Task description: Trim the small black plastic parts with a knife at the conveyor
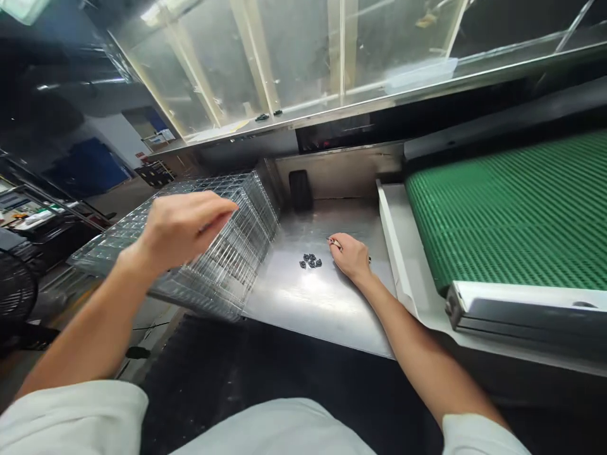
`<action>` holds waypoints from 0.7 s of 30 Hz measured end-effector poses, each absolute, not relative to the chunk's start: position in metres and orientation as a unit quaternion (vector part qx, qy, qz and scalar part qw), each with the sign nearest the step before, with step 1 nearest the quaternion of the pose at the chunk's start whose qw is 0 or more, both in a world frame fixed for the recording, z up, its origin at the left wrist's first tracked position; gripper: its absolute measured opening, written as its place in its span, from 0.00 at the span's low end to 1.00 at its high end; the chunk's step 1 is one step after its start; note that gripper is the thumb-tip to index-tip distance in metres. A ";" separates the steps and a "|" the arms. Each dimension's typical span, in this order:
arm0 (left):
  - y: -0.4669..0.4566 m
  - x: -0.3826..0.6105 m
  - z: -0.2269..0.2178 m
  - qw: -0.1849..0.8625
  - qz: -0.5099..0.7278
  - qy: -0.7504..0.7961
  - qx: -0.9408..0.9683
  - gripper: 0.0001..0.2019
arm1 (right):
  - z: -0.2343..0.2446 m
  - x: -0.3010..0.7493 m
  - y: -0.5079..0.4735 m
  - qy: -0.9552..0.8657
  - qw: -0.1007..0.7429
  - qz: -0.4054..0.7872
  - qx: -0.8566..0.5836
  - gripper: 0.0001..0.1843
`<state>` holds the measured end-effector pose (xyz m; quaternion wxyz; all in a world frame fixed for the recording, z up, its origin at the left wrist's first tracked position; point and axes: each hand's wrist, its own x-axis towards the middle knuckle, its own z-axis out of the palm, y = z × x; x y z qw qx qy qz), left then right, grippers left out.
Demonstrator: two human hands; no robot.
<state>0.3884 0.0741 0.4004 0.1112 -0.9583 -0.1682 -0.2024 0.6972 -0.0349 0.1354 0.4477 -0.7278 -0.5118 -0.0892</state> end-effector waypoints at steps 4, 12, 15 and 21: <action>0.026 0.428 0.320 0.067 -0.190 -0.099 -0.974 0.16 | 0.134 0.695 -0.036 -0.508 0.467 -0.085 -0.719 0.14; 0.066 0.512 0.221 -0.038 -0.011 -0.207 -0.978 0.16 | 0.136 0.699 -0.038 -0.507 0.453 -0.071 -0.730 0.14; 0.066 0.527 0.216 -0.033 0.032 -0.176 -0.983 0.18 | 0.135 0.700 -0.037 -0.505 0.451 -0.068 -0.733 0.13; 0.069 0.546 0.209 -0.012 0.075 -0.170 -0.982 0.17 | 0.132 0.698 -0.036 -0.513 0.438 -0.053 -0.736 0.13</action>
